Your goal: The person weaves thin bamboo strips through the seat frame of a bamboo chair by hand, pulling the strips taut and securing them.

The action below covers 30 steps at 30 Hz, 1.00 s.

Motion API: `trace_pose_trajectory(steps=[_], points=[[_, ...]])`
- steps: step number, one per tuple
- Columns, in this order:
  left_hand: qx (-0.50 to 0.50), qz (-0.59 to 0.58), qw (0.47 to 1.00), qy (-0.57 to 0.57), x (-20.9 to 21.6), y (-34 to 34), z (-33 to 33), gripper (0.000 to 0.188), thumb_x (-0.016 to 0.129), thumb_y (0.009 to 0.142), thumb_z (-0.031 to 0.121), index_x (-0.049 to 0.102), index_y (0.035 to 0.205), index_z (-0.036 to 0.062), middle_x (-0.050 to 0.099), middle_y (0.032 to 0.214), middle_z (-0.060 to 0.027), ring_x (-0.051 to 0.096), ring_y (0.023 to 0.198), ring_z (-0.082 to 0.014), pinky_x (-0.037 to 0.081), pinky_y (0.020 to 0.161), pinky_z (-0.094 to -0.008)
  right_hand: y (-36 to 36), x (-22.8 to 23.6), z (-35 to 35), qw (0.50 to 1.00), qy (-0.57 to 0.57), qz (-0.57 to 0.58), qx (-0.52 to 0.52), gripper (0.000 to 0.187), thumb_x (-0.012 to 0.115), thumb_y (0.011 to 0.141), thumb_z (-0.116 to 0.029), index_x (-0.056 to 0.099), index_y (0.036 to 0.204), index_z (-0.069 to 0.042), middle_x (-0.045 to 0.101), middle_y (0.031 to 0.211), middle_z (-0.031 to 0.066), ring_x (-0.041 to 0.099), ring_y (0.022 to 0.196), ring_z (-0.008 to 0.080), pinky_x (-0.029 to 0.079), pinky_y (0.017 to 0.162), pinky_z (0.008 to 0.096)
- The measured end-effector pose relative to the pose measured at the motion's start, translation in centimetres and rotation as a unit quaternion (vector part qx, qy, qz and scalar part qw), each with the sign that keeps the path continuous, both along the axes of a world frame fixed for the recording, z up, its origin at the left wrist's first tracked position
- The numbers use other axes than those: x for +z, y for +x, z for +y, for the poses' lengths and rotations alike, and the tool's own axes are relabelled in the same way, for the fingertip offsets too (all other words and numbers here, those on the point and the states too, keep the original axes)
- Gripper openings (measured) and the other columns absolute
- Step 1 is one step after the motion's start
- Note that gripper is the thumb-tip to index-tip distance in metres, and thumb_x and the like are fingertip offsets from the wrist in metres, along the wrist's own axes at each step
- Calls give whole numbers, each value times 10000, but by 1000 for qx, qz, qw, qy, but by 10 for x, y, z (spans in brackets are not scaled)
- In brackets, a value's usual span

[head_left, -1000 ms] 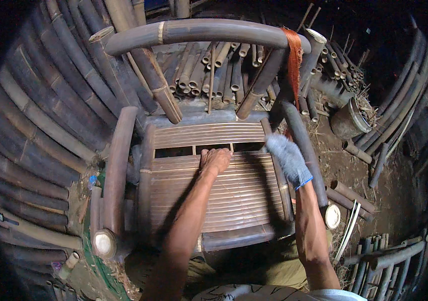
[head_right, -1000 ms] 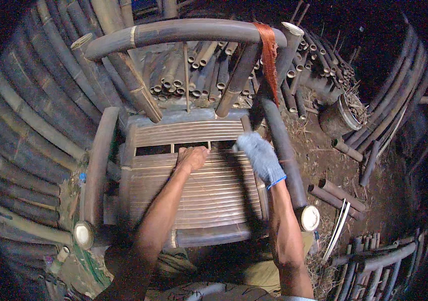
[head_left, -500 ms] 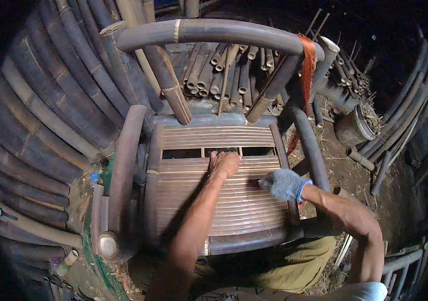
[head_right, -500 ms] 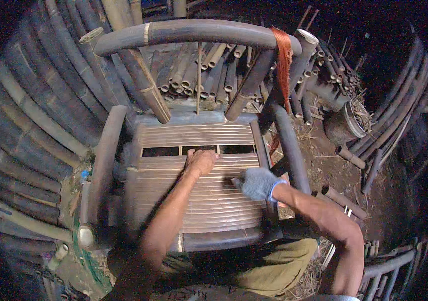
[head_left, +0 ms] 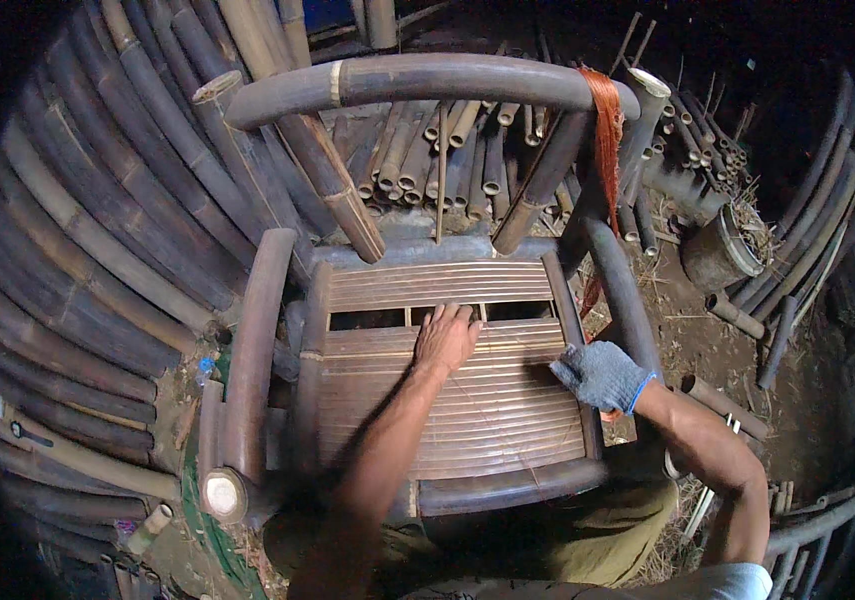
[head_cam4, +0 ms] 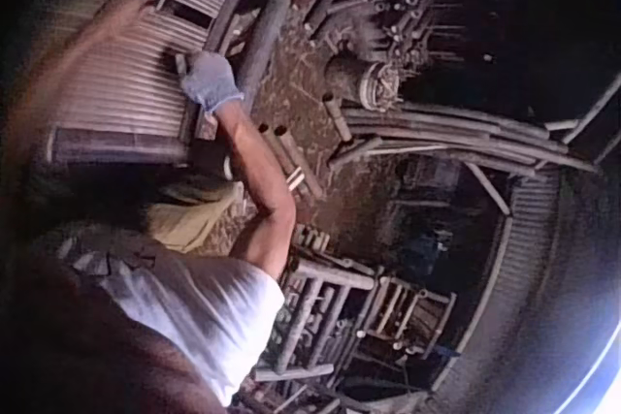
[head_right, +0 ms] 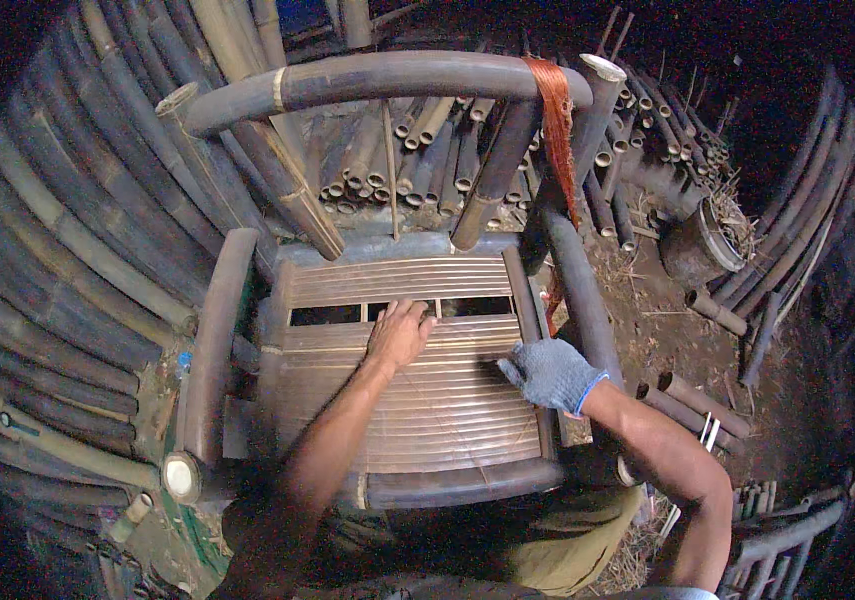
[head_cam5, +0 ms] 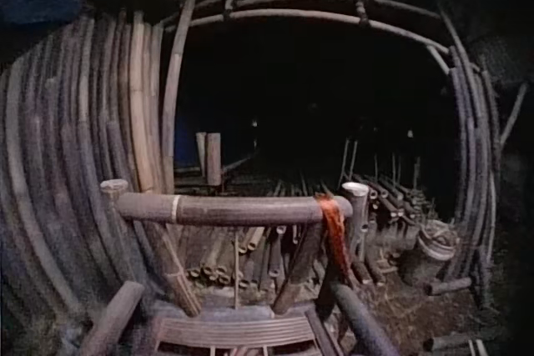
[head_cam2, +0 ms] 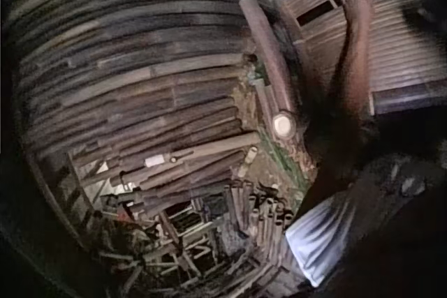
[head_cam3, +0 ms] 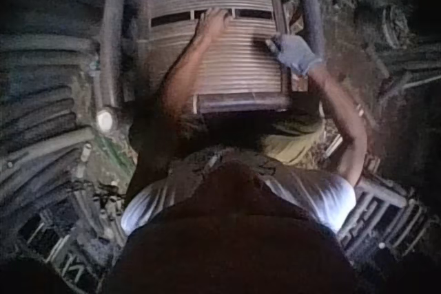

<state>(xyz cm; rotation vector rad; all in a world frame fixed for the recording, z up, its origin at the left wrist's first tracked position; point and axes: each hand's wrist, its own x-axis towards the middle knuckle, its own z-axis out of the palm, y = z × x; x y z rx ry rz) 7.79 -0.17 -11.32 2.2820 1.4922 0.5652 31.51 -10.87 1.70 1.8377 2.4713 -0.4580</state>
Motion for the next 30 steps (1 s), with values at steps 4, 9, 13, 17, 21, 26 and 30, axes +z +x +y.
trace_pose_trajectory(steps=[4,9,13,17,21,26,30], points=[[36,11,983,178,-4,2,-6,451,586,889,361,586,1210,43,506,1265,-109,453,1171,-307,324,1026,-482,25,-7,8,997,64,32,-4,319,516,951,-302,641,861,-22,644,831,244,625,806,440,507,733,517],[29,54,977,206,1,5,-4,507,599,871,426,598,1171,18,547,1147,-108,483,1096,-294,304,1033,-490,26,-2,21,987,131,92,-18,301,512,953,-290,625,907,-14,632,898,250,614,842,442,498,757,516],[10,71,989,130,14,11,-9,447,591,887,419,617,1122,40,572,1083,-118,507,1059,-306,369,942,-471,40,-1,23,987,107,117,-39,314,504,953,-288,620,888,-3,627,881,260,605,831,457,490,765,520],[8,61,994,95,5,4,8,350,545,926,407,697,1000,101,597,1028,-107,525,1024,-317,391,882,-465,34,5,33,982,139,118,-47,310,503,946,-275,617,871,4,630,841,264,607,833,459,485,759,529],[20,81,995,60,2,6,17,400,474,953,454,746,947,161,613,1028,-83,526,1038,-308,326,930,-505,39,-3,33,990,119,69,-38,308,511,947,-282,609,842,-9,636,862,256,610,840,454,493,756,525],[17,105,994,3,7,8,19,441,442,958,493,744,974,172,599,1070,-87,493,1097,-294,280,968,-533,45,-7,18,979,167,116,-19,270,518,948,-244,617,883,-1,623,850,253,599,830,444,484,756,504],[25,102,994,-4,11,3,15,386,470,961,448,746,990,180,587,1157,-63,452,1156,-286,259,993,-511,42,4,12,967,163,189,-58,240,533,951,-221,618,899,-2,620,824,234,594,804,433,490,746,466]])
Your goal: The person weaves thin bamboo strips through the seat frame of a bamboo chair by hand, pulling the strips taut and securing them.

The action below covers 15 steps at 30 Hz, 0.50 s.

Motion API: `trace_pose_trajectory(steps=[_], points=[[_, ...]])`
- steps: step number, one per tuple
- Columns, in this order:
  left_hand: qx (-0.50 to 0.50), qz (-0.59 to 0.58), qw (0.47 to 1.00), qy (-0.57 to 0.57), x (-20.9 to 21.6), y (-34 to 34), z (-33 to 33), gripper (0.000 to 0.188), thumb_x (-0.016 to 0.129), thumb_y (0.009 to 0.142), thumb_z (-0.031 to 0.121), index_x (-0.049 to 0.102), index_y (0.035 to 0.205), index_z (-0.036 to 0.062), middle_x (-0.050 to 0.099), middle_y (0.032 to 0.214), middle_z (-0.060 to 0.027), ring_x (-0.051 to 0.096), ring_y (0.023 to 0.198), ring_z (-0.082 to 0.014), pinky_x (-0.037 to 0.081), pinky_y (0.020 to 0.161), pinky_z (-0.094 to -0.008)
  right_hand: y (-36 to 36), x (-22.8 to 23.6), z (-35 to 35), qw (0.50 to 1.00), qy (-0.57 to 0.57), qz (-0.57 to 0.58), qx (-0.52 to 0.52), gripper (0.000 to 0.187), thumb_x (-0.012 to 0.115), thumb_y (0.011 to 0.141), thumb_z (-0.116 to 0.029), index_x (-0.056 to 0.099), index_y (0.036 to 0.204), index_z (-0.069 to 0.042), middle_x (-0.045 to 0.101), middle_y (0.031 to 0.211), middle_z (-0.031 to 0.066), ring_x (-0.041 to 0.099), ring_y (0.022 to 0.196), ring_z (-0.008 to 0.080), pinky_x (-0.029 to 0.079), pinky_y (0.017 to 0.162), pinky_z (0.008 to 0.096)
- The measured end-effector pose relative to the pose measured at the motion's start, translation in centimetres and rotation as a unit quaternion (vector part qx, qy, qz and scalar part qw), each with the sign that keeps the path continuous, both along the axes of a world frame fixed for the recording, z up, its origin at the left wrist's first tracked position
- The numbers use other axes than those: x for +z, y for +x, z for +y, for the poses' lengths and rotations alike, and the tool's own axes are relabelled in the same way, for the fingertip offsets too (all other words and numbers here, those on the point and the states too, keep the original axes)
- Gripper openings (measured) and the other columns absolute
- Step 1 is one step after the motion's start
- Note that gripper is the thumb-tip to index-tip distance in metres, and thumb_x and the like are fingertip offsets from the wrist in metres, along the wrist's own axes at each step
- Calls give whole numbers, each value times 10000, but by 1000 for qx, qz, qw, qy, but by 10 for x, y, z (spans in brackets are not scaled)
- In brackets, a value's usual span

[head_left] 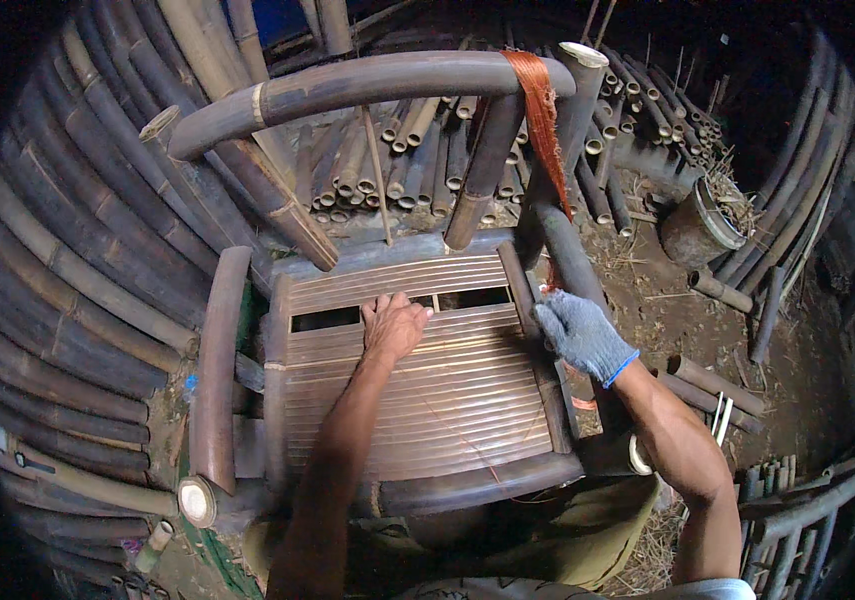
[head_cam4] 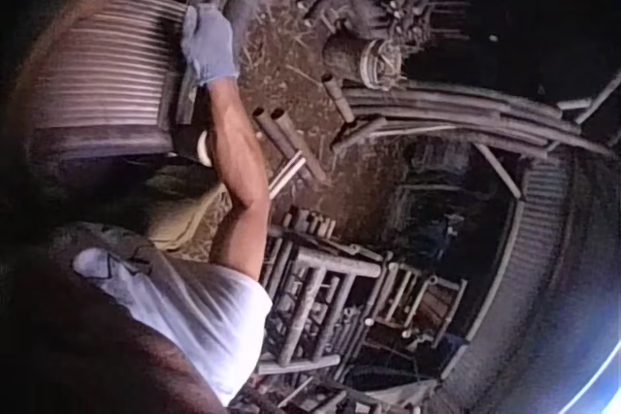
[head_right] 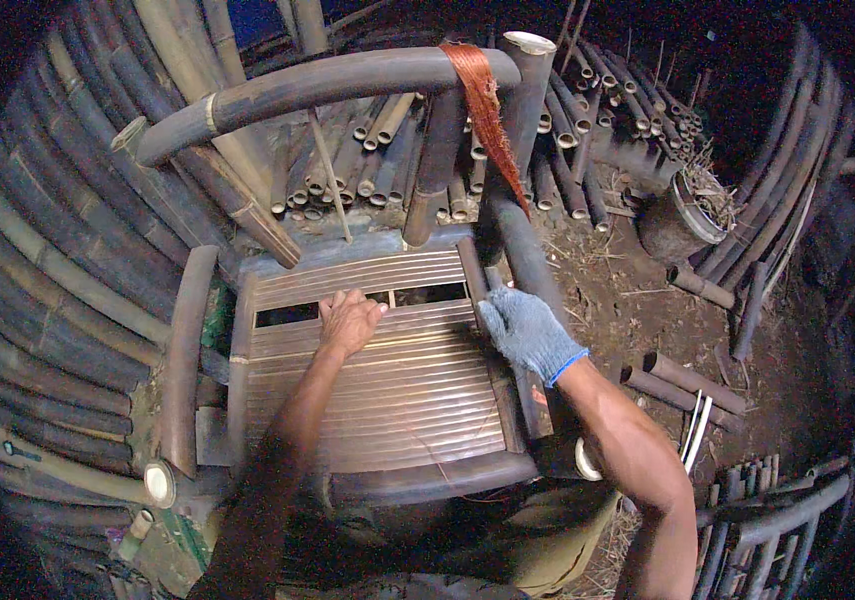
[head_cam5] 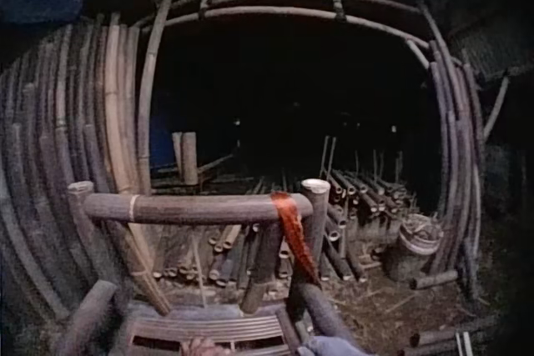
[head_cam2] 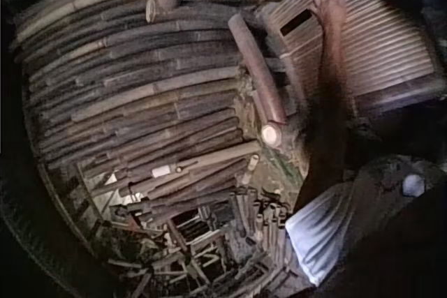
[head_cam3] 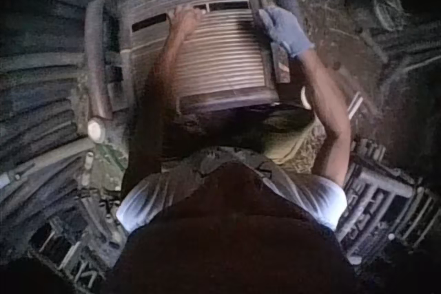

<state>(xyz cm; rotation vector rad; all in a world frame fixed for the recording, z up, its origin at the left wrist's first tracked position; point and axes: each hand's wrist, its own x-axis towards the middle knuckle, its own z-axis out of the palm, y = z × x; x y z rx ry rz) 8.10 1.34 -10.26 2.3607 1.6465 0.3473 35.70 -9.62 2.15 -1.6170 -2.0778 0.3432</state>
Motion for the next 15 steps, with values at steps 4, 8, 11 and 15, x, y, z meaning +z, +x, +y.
trace_pose_trajectory(steps=[4,8,11,15], points=[[31,1,999,14,-2,10,-4,389,467,963,450,729,1028,170,588,1134,-66,454,1165,-292,264,999,-553,18,2,9,987,99,104,-64,243,518,975,-214,632,900,-13,637,859,191,624,814,351,496,743,402],[50,41,998,-13,-5,9,0,370,456,972,418,719,1050,171,597,1150,-92,499,1164,-311,348,969,-554,22,71,-9,961,264,66,-59,246,497,988,-183,638,919,7,637,871,161,620,825,252,488,735,355],[25,74,997,1,2,15,1,266,577,882,264,697,1087,145,590,1205,-141,550,1137,-326,444,933,-494,15,111,-37,981,173,65,-55,254,561,946,-235,647,952,4,659,862,174,642,795,350,514,740,387],[-174,-311,934,16,62,68,-50,373,664,771,115,636,1139,62,644,1068,-146,609,1039,-331,476,916,-422,10,144,-56,987,162,11,17,277,632,907,-266,689,989,-7,696,938,175,684,884,298,527,759,351]])
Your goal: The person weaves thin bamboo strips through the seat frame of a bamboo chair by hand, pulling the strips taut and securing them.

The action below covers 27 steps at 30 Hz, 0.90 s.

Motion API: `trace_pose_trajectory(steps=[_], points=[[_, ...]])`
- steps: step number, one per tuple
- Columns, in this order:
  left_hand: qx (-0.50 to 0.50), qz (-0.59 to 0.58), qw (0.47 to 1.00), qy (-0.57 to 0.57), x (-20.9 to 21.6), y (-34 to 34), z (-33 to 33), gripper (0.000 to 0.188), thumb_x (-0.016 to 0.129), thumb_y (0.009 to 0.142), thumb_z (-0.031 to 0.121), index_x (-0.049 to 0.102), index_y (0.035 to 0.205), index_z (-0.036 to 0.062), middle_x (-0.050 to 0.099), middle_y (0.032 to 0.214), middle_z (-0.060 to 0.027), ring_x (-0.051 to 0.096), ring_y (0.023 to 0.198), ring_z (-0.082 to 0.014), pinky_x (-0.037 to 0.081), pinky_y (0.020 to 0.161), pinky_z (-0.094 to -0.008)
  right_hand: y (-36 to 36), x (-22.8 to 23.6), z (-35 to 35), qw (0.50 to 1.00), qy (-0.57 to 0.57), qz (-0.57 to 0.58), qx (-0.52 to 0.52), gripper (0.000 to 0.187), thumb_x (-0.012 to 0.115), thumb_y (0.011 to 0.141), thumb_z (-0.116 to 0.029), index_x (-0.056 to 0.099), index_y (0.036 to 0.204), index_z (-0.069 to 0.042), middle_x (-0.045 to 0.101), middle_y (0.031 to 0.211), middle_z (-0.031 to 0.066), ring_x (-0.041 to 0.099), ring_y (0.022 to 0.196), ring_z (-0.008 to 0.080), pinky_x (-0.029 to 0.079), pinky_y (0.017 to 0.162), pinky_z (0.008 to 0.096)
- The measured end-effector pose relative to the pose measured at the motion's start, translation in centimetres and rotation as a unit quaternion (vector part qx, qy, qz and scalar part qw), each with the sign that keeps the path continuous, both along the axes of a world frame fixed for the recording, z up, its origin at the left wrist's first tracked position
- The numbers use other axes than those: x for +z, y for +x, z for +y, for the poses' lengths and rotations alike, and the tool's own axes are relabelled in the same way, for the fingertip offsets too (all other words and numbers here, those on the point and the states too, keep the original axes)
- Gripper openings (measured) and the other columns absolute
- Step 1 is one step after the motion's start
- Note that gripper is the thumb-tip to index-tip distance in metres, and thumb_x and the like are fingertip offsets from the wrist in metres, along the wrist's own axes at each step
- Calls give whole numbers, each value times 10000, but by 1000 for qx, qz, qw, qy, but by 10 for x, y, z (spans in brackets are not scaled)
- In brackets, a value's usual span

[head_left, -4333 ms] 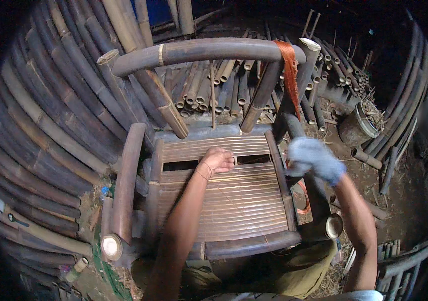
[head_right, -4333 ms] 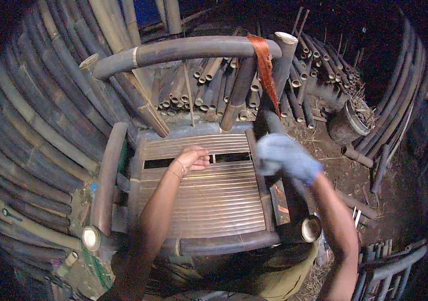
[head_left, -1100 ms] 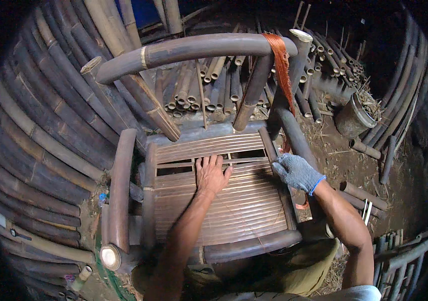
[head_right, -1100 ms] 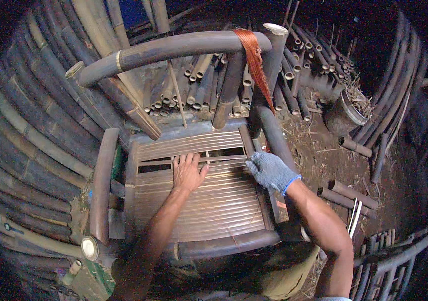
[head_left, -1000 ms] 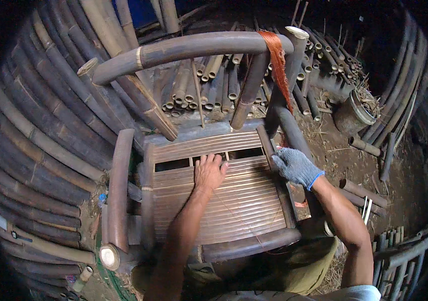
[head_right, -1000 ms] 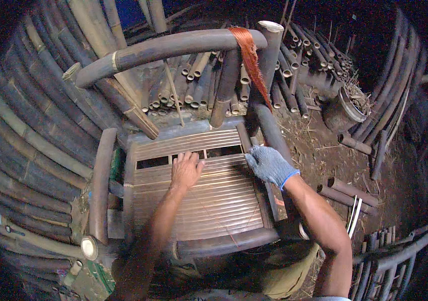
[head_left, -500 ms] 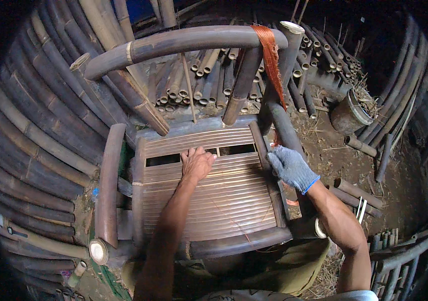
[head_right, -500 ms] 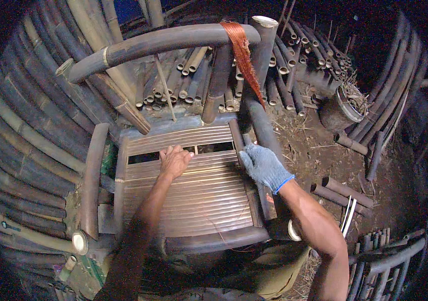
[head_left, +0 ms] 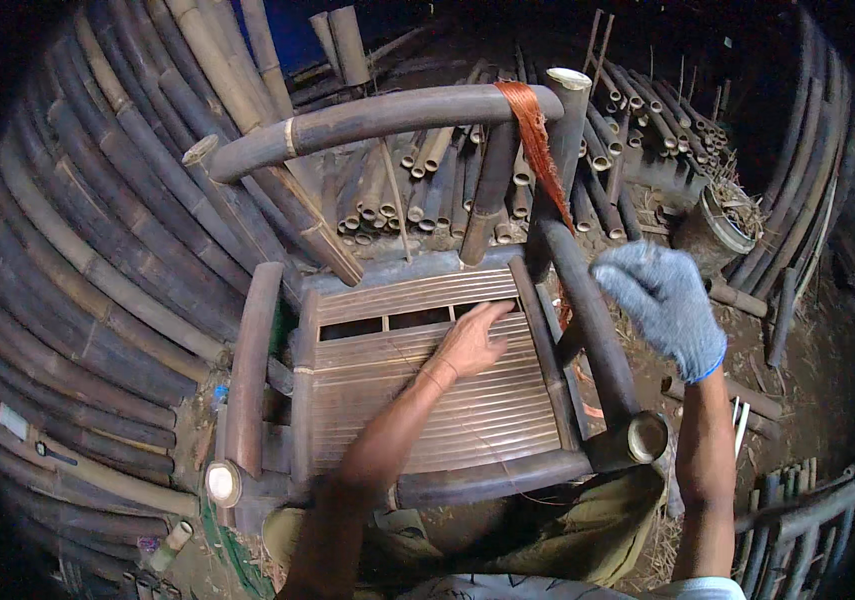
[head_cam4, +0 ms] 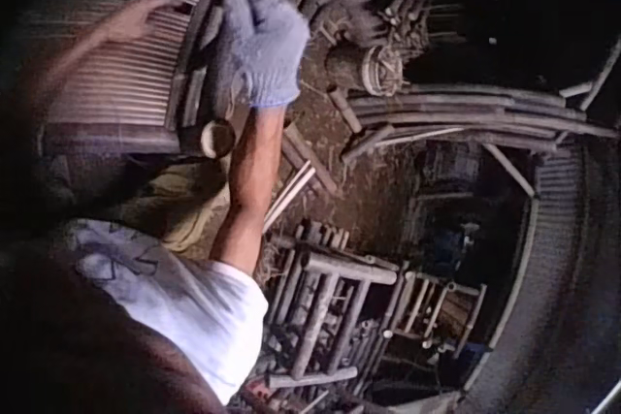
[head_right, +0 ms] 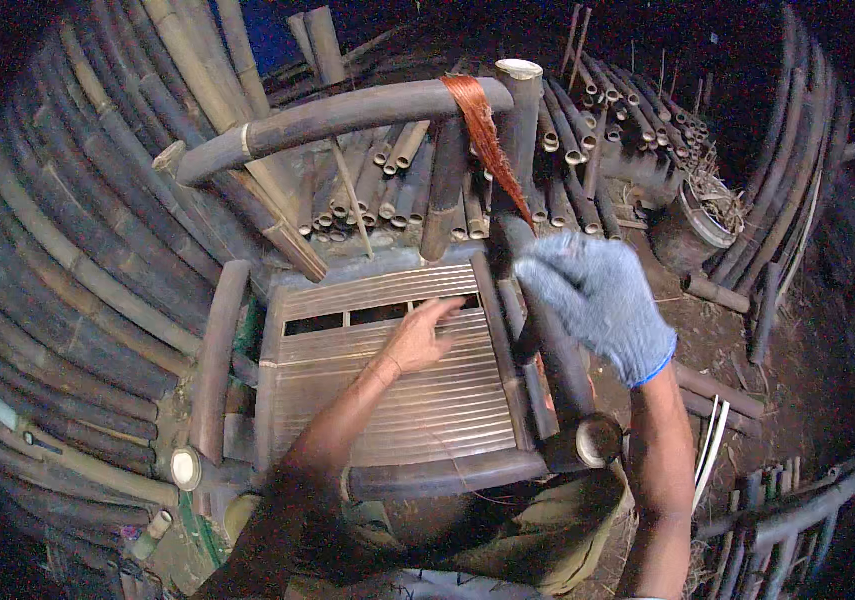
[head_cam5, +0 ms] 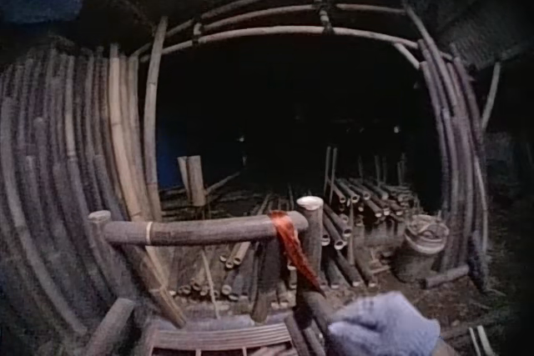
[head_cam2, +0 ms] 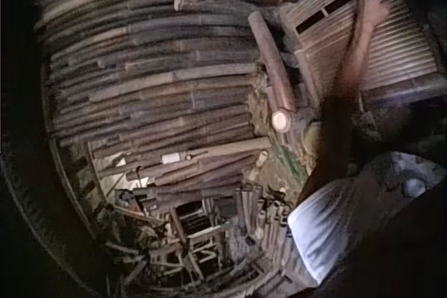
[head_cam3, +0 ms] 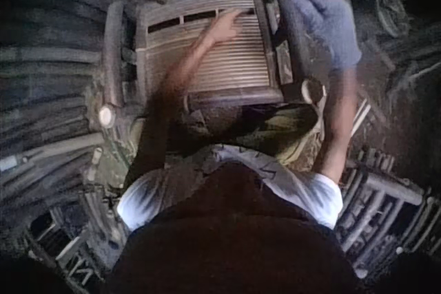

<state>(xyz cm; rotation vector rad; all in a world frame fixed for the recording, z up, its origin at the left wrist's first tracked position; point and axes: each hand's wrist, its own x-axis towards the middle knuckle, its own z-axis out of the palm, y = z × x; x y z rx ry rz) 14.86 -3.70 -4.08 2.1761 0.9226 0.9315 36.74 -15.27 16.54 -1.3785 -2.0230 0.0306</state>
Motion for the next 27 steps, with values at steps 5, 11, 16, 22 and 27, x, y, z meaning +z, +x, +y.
trace_pose_trajectory(steps=[5,11,16,22,27], points=[[231,-20,971,48,19,-30,45,206,540,913,155,671,1002,23,647,981,-204,617,938,-406,509,827,-454,1,19,60,991,-3,46,-123,277,645,878,-282,708,954,-24,695,862,153,678,808,279,517,737,364],[52,355,933,-34,-86,-76,131,268,526,862,189,723,960,35,666,1079,-218,617,1046,-381,486,919,-438,-24,-135,179,952,-52,-200,-227,240,593,834,-239,716,903,-44,689,921,207,667,881,386,537,795,461],[114,321,918,-202,-88,-42,101,388,452,892,268,693,1022,-7,651,1143,-221,607,1098,-363,455,981,-437,-84,-235,177,919,-260,-186,-233,227,574,837,-207,738,892,-60,699,964,208,694,891,343,550,794,449],[-31,361,906,-219,-94,-47,125,417,427,874,253,676,1081,-11,623,1205,-234,586,1162,-354,438,996,-445,-97,-285,230,834,-535,-46,127,193,568,844,-207,666,748,-71,647,704,148,641,624,308,515,575,427],[-64,370,889,-262,-77,-48,130,462,446,832,222,638,1181,-11,563,1318,-216,539,1246,-321,423,1019,-414,-87,-317,231,728,-571,346,157,225,556,839,-153,521,618,-123,455,527,5,458,444,137,398,418,348]])
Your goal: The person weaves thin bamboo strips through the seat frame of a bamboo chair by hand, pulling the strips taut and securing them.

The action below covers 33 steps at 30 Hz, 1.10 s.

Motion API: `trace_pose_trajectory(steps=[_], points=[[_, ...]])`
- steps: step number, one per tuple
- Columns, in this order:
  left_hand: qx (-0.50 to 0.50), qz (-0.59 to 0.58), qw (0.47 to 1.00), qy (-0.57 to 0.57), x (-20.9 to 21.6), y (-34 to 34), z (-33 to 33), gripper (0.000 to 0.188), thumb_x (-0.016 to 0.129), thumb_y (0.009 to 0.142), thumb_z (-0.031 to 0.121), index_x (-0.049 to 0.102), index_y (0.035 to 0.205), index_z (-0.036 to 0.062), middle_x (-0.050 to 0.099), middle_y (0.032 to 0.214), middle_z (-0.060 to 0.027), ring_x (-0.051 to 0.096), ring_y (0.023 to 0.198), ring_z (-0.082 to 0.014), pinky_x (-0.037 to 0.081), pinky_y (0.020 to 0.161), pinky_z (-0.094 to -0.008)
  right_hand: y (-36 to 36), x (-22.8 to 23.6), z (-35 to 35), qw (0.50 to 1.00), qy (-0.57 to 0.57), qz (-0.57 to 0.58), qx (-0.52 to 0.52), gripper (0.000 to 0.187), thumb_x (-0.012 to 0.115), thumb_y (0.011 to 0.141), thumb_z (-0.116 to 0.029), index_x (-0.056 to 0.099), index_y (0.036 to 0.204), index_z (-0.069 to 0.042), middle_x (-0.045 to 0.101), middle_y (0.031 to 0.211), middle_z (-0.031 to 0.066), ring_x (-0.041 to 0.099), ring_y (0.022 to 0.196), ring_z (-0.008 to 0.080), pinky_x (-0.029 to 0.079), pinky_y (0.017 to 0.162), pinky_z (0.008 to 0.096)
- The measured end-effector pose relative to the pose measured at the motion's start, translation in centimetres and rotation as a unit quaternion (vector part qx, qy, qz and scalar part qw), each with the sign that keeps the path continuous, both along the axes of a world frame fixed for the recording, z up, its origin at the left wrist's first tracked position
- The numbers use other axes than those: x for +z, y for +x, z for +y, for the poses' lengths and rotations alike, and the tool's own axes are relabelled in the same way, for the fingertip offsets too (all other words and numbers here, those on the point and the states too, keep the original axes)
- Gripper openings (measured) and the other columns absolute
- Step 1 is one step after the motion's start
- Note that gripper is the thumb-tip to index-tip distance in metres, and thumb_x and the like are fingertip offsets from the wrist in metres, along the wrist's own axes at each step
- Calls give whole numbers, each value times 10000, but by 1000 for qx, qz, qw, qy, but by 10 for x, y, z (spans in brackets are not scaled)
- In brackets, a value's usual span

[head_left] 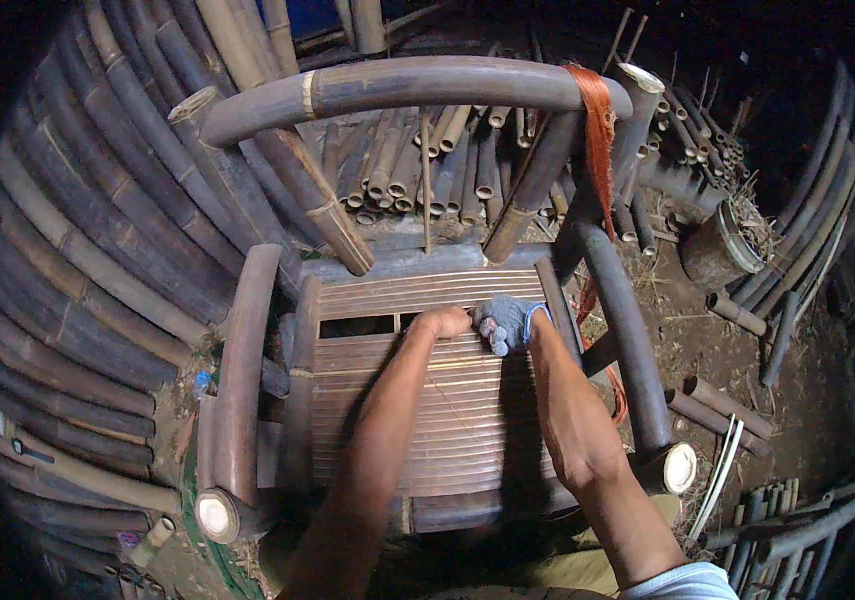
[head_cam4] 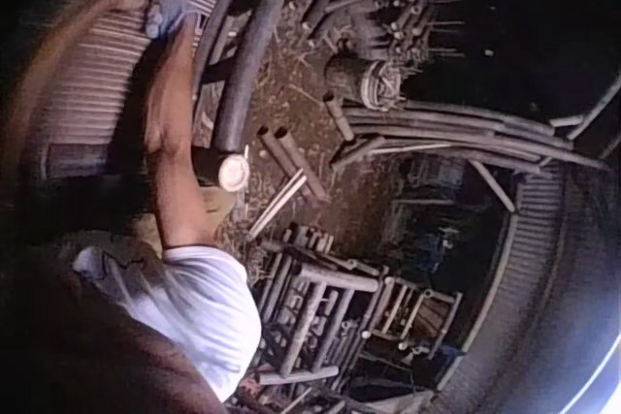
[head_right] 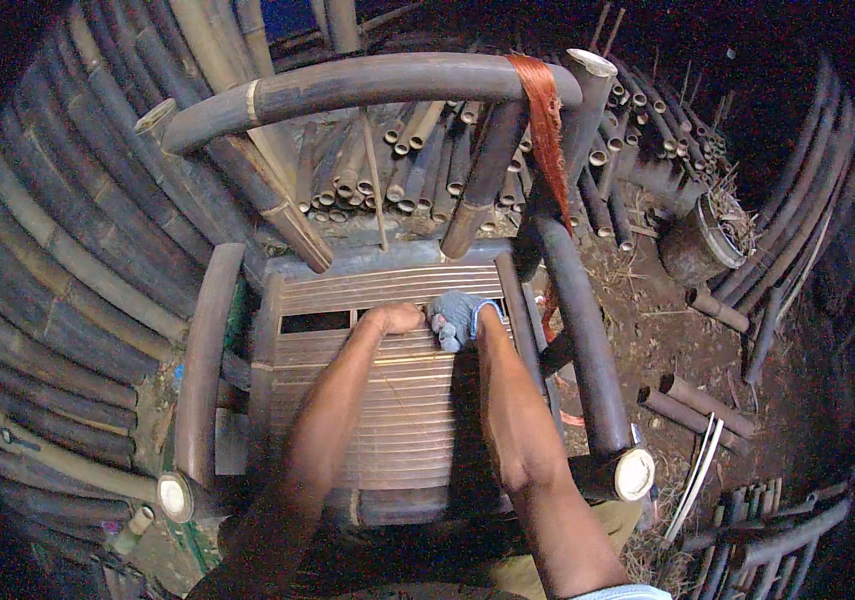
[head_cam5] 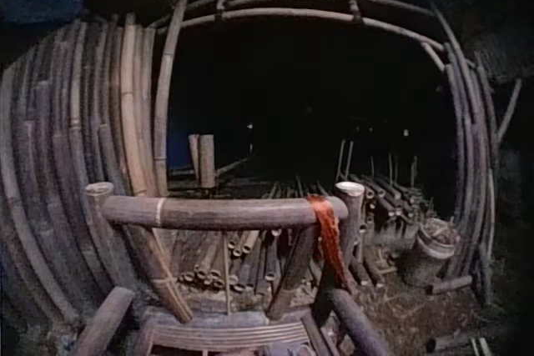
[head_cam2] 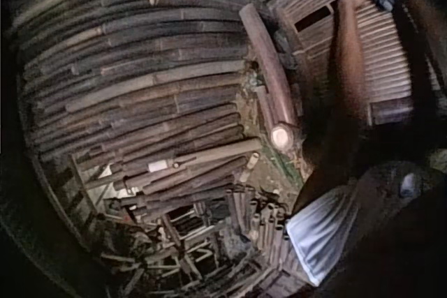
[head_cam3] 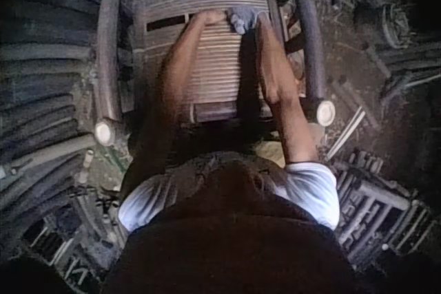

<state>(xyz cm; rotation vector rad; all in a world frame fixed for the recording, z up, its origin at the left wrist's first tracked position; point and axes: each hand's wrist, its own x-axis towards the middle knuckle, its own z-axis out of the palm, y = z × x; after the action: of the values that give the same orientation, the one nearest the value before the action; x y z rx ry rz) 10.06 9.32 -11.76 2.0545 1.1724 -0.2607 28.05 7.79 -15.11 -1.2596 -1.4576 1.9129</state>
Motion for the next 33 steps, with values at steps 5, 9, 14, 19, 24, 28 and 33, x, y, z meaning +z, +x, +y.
trace_pose_trajectory(steps=[5,9,14,19,24,28,33], points=[[126,-27,991,44,-31,-8,6,451,522,768,275,676,1053,-39,638,1177,-246,621,1086,-380,474,928,-427,-7,0,12,976,121,-84,159,191,545,815,-130,560,628,-97,485,530,-2,466,466,140,390,422,339],[185,-16,982,28,-29,19,3,462,546,786,286,660,1133,2,595,1264,-215,544,1207,-384,375,1019,-485,22,13,4,985,-137,39,97,138,559,796,-157,649,744,-66,612,612,88,558,527,211,447,482,367],[245,0,968,48,-37,-12,-4,431,569,803,301,687,1117,30,623,1254,-179,559,1212,-366,366,1003,-509,-27,87,-35,834,270,-474,77,266,569,831,-253,711,872,-31,683,871,234,667,814,386,534,736,427],[246,-227,942,32,-19,-18,-22,316,607,878,277,714,986,0,717,992,-149,666,940,-271,476,851,-414,-7,101,-83,757,349,-523,-174,297,620,805,-302,703,977,-75,680,978,222,645,947,378,509,850,461],[273,-319,907,20,-19,-23,-31,242,639,905,215,716,920,-14,708,830,-53,598,744,-137,495,733,-324,-28,92,-104,696,528,-445,-195,267,654,768,-272,675,966,-94,626,883,168,598,875,347,484,803,469],[228,-392,889,-61,-6,-39,-28,235,635,906,206,725,902,-11,715,853,-54,622,794,-147,494,775,-314,-42,84,-100,708,563,-389,-173,280,693,733,-274,679,954,-103,626,899,150,593,874,345,481,785,461],[157,-403,896,-99,-1,-41,-29,248,634,922,226,720,936,-6,705,927,-36,604,871,-122,466,848,-285,-43,63,-95,735,555,-344,-182,246,685,788,-273,710,957,-97,663,952,146,610,909,323,471,817,436]])
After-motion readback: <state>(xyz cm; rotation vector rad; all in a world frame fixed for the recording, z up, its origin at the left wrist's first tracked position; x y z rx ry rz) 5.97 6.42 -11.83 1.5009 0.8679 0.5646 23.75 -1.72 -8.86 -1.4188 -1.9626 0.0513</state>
